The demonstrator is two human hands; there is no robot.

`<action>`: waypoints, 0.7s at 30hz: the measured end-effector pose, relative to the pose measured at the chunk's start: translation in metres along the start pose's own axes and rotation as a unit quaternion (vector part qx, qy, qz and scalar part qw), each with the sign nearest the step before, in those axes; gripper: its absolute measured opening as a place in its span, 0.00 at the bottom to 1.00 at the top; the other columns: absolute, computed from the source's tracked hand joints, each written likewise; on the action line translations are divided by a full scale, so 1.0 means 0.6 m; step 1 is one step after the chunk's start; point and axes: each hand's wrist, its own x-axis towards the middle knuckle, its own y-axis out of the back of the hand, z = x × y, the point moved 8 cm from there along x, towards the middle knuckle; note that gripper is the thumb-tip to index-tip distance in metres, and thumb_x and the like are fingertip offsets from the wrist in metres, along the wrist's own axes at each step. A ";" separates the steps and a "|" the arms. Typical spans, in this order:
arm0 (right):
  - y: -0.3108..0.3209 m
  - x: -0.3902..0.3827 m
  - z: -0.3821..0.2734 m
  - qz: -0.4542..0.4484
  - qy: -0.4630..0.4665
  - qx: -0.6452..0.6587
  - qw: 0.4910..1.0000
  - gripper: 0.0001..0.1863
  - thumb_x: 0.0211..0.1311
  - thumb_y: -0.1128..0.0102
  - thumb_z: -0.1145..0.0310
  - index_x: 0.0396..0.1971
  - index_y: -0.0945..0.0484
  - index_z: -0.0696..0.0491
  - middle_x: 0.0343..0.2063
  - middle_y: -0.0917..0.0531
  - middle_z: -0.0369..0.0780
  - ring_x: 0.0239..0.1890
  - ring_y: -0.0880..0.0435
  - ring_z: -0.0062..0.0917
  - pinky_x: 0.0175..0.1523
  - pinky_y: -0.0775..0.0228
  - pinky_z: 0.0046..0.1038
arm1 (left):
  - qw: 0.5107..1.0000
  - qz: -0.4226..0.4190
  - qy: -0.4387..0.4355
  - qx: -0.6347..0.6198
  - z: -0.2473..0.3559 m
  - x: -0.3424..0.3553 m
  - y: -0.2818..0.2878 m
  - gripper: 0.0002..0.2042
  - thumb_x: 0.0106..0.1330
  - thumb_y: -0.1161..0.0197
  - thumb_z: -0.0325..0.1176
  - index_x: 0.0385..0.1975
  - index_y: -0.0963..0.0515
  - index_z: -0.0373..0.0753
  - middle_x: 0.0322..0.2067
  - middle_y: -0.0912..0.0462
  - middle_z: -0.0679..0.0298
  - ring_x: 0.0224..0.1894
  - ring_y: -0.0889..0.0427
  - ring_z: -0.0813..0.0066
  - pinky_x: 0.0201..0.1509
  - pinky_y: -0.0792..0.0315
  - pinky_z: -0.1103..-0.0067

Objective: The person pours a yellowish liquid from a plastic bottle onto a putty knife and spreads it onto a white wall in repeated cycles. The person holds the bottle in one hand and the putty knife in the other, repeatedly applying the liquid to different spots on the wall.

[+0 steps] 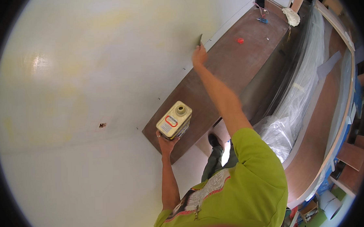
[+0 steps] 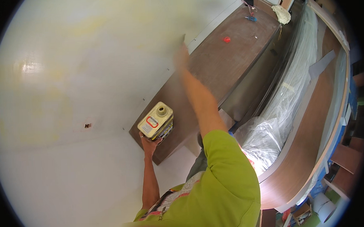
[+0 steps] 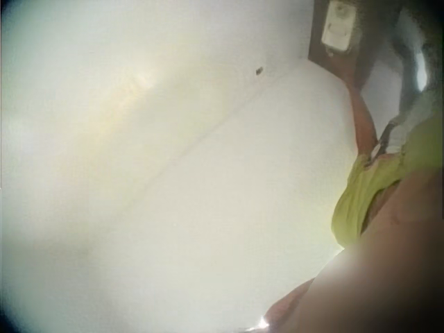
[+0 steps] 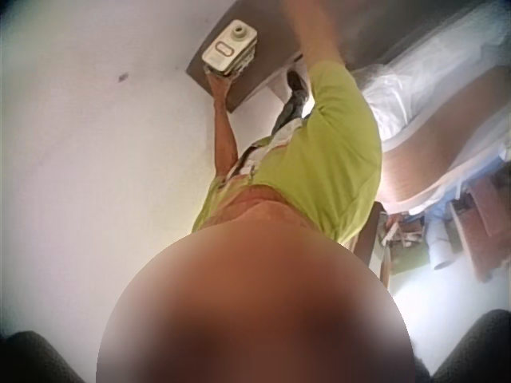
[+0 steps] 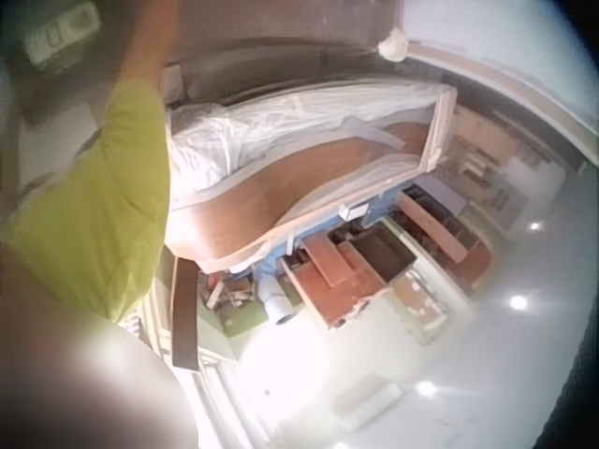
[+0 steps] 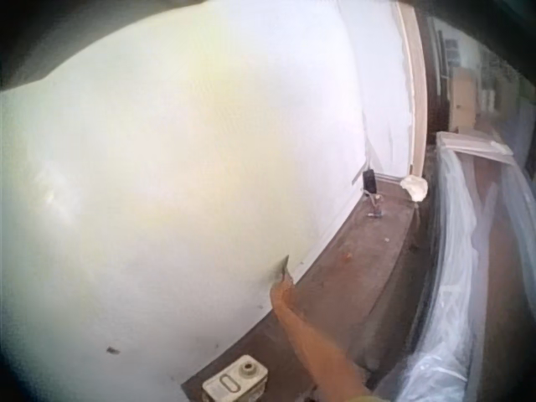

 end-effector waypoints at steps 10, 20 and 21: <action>0.058 -0.136 -0.017 -0.153 0.119 -0.108 0.975 0.21 0.71 0.44 0.67 0.61 0.22 0.56 0.45 0.14 0.50 0.44 0.14 0.40 0.52 0.25 0.37 | 0.993 -0.033 -0.088 0.066 0.065 0.020 -0.005 0.50 0.37 0.14 0.24 0.63 0.40 0.35 0.58 0.28 0.52 0.61 0.25 0.58 0.68 0.30 0.65; 0.344 -0.135 0.101 -0.396 -0.260 0.076 0.877 0.15 0.73 0.42 0.61 0.51 0.18 0.54 0.37 0.16 0.32 0.37 0.17 0.18 0.44 0.20 0.27 | 0.960 -0.048 -0.180 0.208 0.147 0.040 -0.047 0.49 0.33 0.15 0.29 0.61 0.35 0.37 0.55 0.28 0.50 0.58 0.27 0.46 0.64 0.30 0.59; 0.359 -0.147 0.103 -0.421 -0.265 0.071 0.864 0.15 0.73 0.41 0.61 0.52 0.18 0.54 0.37 0.16 0.31 0.37 0.17 0.17 0.42 0.21 0.26 | 0.958 -0.058 -0.171 0.225 0.153 0.039 -0.054 0.49 0.33 0.16 0.29 0.61 0.35 0.37 0.55 0.28 0.51 0.59 0.27 0.46 0.64 0.29 0.59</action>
